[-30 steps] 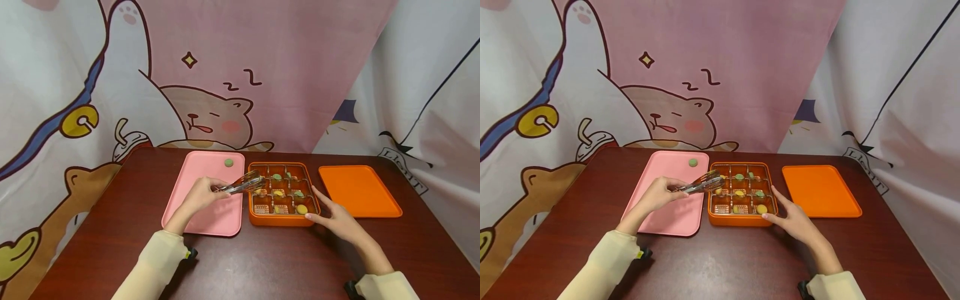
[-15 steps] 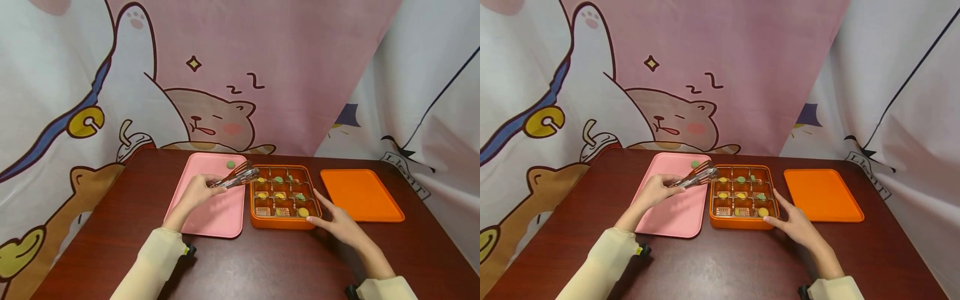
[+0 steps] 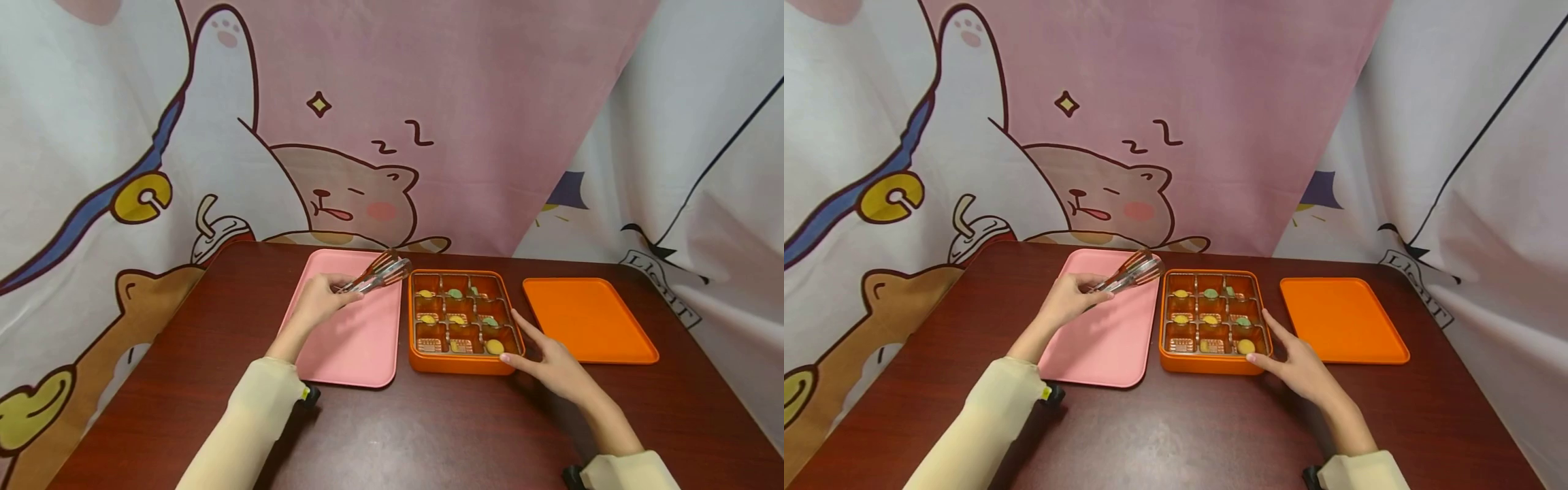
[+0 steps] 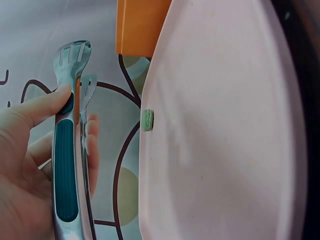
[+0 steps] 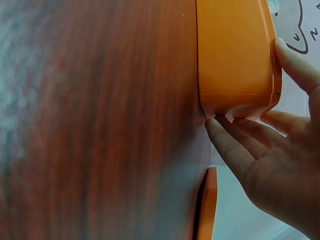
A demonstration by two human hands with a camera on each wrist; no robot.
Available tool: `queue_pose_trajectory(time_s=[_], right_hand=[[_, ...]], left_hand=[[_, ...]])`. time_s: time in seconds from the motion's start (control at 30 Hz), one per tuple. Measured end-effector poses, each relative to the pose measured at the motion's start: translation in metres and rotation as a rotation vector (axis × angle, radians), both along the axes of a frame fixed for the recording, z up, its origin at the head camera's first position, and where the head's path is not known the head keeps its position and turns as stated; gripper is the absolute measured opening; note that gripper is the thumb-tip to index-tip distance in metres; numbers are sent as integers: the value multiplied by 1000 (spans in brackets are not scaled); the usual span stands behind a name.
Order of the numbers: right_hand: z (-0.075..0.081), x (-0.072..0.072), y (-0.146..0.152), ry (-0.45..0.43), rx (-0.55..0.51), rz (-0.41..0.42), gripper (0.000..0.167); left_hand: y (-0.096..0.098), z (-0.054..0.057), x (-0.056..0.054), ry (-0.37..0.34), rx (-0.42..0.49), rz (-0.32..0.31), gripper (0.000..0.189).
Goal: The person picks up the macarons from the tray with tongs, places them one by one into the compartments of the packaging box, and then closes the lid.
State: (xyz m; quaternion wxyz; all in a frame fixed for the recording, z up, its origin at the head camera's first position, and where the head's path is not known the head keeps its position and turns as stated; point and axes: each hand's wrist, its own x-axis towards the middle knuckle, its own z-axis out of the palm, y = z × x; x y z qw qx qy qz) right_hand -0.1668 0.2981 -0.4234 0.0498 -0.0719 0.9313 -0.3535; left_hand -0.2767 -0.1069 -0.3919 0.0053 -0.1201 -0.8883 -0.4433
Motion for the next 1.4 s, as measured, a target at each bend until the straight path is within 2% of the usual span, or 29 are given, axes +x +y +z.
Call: queue_pose_trajectory(time_s=[0.23, 0.37, 0.7, 0.9, 1.13, 1.3, 1.4], right_hand=[[0, 0, 0, 10, 9, -3, 88], [0, 0, 0, 5, 9, -9, 88], [1, 2, -3, -9, 0, -21, 89], [0, 2, -2, 0, 1, -21, 88], [1, 1, -3, -7, -2, -18, 89], [2, 2, -3, -11, 1, -24, 89], [2, 2, -3, -9, 3, -26, 88]], left_hand=[[-3, -2, -10, -14, -40, 47, 38], [-3, -4, -14, -28, -30, 66, 38], [-6, -16, -24, -1, 0, 100, 33], [-10, -23, -31, -6, -14, 125, 32], [-14, -33, -37, -79, -5, 128, 36], [-12, -37, -41, -55, -84, 137, 36], [-10, -42, -41, -39, -117, 164, 34]])
